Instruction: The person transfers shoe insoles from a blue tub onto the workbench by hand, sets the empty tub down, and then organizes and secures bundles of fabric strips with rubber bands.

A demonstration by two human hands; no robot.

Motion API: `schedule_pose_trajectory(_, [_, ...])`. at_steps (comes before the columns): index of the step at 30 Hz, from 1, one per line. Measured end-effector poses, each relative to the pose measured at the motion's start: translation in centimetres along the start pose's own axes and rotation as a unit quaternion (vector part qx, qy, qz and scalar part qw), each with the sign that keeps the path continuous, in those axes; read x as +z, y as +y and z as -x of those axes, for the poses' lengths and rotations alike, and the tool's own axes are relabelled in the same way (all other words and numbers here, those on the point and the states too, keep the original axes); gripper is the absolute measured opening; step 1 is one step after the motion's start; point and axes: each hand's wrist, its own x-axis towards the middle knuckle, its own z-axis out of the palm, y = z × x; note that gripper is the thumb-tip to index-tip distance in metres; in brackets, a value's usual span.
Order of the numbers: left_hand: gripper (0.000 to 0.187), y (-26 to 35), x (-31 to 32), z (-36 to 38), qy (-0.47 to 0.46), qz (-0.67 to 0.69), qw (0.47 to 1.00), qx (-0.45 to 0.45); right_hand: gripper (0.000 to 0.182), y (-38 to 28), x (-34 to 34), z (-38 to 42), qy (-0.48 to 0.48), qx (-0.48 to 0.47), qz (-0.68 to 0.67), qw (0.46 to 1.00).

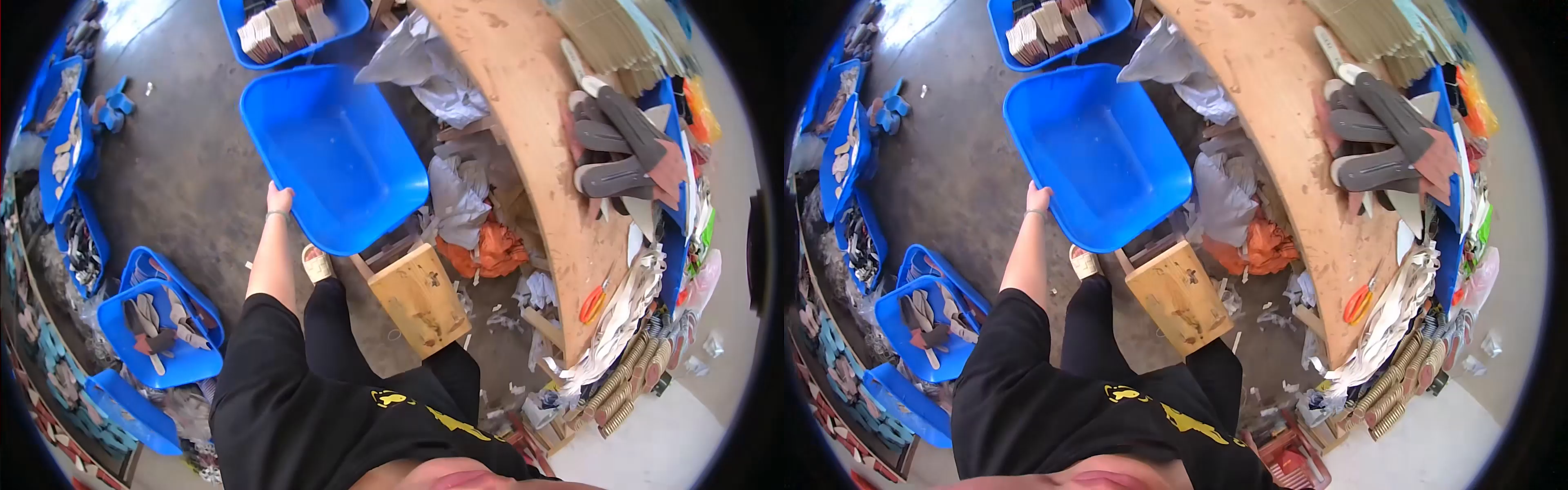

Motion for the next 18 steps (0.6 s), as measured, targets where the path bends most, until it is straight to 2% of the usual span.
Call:
schedule_pose_trajectory(4, [0.044,-1.6,0.7,-1.1,0.026,-0.090,0.995,0.042,0.039,-2.7,-0.8,-0.4,-0.027,0.009,0.023,0.999])
schedule_pose_trajectory(8, [0.042,-2.1,0.4,-3.6,0.060,-0.035,0.996,0.059,0.036,-5.0,-1.6,-1.3,-0.042,0.008,0.045,0.998])
schedule_pose_trajectory(11, [0.039,-3.2,1.2,-6.2,0.096,-0.051,0.992,0.071,0.035,-6.6,-2.4,-2.4,-0.050,0.002,0.063,0.997])
schedule_pose_trajectory(13, [0.039,-1.8,2.3,-6.3,0.114,-0.078,0.990,0.021,0.033,-7.0,-2.7,-2.9,-0.055,-0.001,0.071,0.996])
schedule_pose_trajectory(15, [0.040,-1.4,3.3,-7.1,0.116,-0.139,0.983,0.008,0.032,-7.2,-3.1,-3.2,-0.061,-0.008,0.080,0.995])
schedule_pose_trajectory(16, [0.047,-1.2,3.6,-7.3,0.111,-0.165,0.980,-0.025,0.031,-7.3,-3.2,-3.3,-0.064,-0.012,0.084,0.994])
schedule_pose_trajectory(18, [0.054,-0.9,3.5,-7.0,0.126,-0.113,0.985,-0.032,0.030,-7.4,-3.5,-3.5,-0.066,-0.022,0.092,0.993])
